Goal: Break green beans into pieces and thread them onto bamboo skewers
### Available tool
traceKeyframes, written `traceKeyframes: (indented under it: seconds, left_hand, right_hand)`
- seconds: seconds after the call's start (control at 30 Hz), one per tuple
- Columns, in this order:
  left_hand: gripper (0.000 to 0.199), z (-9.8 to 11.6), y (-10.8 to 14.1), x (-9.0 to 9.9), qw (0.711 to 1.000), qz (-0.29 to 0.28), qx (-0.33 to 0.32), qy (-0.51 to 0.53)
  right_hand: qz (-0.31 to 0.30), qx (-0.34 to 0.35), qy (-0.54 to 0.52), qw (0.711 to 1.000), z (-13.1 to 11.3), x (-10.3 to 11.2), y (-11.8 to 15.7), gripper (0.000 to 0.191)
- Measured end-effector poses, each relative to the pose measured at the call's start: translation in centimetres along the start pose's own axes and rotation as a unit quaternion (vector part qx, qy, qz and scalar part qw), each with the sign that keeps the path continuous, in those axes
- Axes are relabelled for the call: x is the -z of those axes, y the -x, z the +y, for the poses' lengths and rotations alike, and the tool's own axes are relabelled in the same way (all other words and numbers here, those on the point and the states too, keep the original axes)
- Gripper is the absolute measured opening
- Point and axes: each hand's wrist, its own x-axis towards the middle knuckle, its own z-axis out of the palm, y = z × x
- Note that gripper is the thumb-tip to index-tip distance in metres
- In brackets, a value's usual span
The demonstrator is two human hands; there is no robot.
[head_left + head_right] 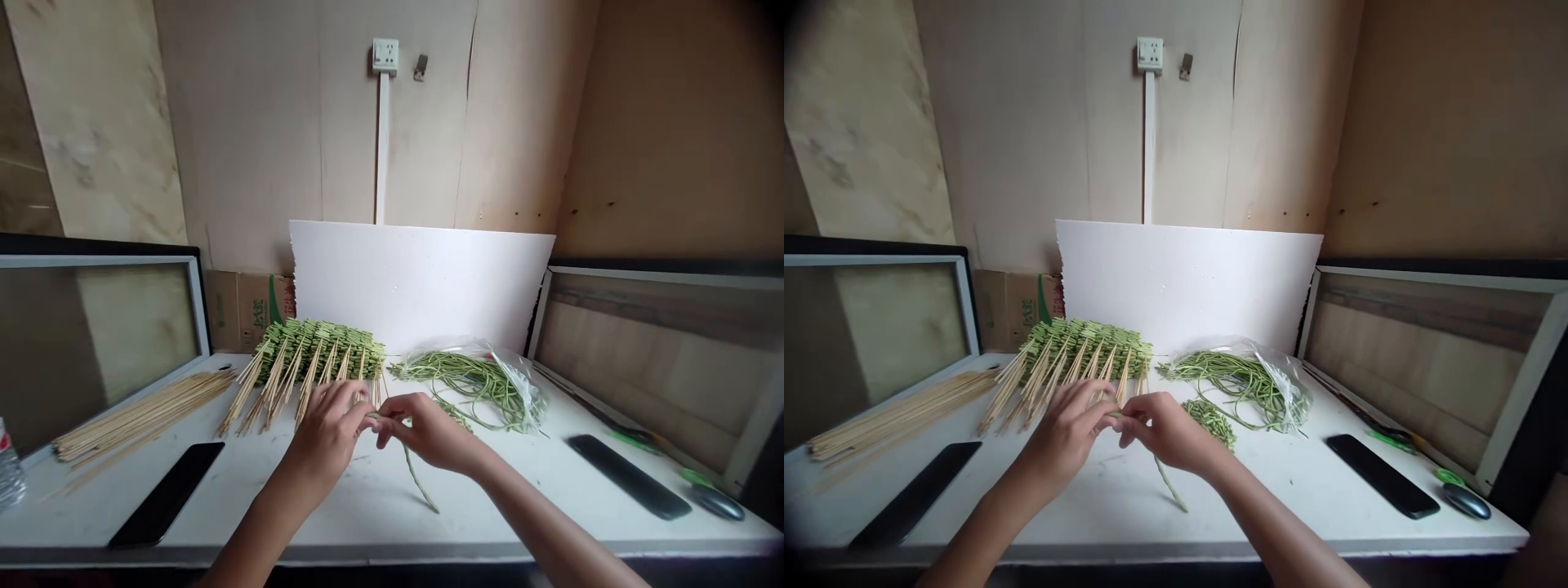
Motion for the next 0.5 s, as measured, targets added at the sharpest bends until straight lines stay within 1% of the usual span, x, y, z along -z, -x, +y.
traceKeyframes:
  seconds: [0.07,0.13,0.17,0.23,0.3,0.37,0.43,0.5]
  left_hand:
    - [0.029,-0.4,0.1,-0.2,0.999,-0.043,0.0,0.012]
    - [0.032,-1.3,0.4,-0.2,0.998,-0.05,0.015,0.017]
    - [0.033,-2.0,0.5,-0.2,0.998,-0.047,0.03,0.017]
    - [0.034,-3.6,1.0,-0.2,0.997,-0.044,0.062,0.015]
    - [0.033,-5.4,1.6,-0.3,0.994,-0.055,0.093,0.008]
    - [0.03,-7.0,2.3,-0.7,0.991,-0.072,0.112,0.011]
    - [0.029,-8.1,3.2,-1.4,0.987,-0.091,0.126,0.03]
    - [0.029,-8.7,4.0,-2.3,0.983,-0.114,0.14,0.039]
  right_hand:
    - [0.01,-0.001,0.014,1.0,0.1,-0.8,0.4,0.044]
    - [-0.01,-0.022,0.023,0.999,0.9,-0.7,1.1,0.036]
    - [-0.033,-0.042,0.028,0.998,1.4,-0.4,1.6,0.032]
    - [-0.091,-0.093,0.043,0.991,3.0,0.4,2.9,0.029]
    - [-0.108,-0.156,0.052,0.981,4.6,1.2,4.5,0.029]
    - [-0.082,-0.18,0.064,0.978,5.9,1.7,6.1,0.03]
    - [-0.05,-0.165,0.066,0.983,6.6,1.9,7.3,0.032]
    - [-0.02,-0.137,0.06,0.989,6.8,1.7,7.9,0.034]
